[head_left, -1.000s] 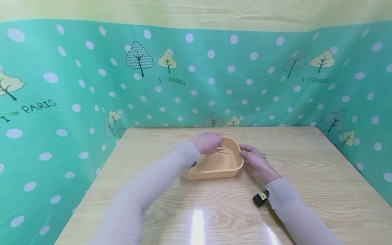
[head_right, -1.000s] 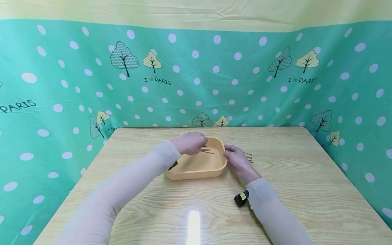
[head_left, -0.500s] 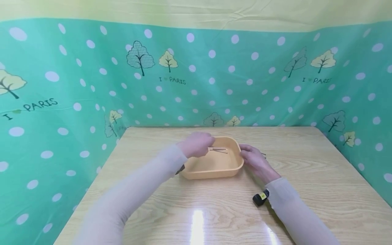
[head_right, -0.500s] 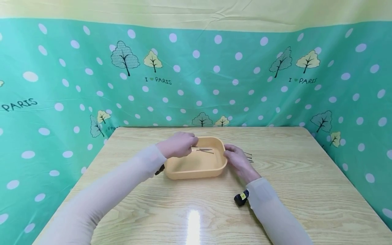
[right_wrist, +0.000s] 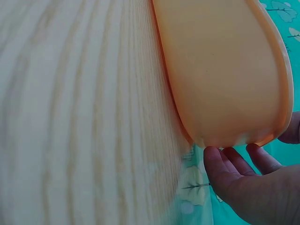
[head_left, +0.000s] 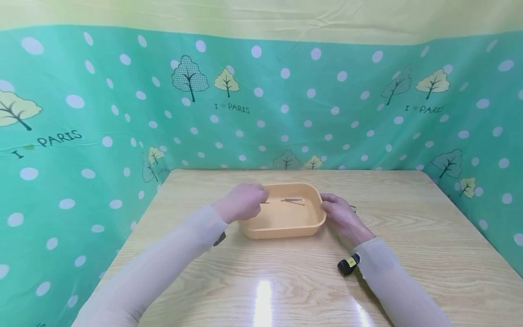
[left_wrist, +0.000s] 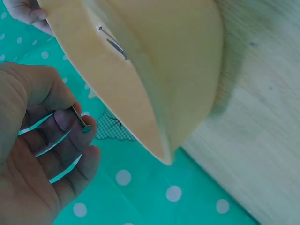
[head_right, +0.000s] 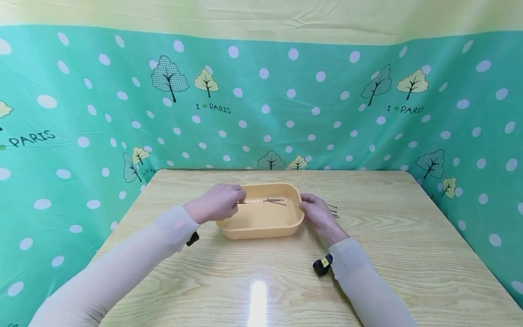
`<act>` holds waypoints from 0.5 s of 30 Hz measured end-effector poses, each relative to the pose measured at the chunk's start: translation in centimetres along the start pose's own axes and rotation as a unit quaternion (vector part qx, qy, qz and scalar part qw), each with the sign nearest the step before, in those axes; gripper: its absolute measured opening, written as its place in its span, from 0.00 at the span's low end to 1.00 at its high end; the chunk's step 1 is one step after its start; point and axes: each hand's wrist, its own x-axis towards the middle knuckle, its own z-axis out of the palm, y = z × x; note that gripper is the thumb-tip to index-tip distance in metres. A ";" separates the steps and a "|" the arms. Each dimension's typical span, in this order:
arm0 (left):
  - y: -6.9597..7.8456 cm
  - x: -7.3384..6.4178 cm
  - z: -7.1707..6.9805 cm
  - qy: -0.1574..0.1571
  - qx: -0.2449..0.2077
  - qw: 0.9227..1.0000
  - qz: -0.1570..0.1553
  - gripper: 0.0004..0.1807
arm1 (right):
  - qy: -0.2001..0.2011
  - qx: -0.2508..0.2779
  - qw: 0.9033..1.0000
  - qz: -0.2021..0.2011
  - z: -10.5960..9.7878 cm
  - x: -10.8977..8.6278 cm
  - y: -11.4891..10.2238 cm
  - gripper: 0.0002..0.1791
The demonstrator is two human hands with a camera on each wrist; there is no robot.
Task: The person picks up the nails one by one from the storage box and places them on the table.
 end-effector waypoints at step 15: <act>-2.0 -4.5 1.1 0.035 -0.040 0.998 -0.042 0.09 | 0.005 -0.001 1.000 0.000 0.0 0.1 0.1 0.30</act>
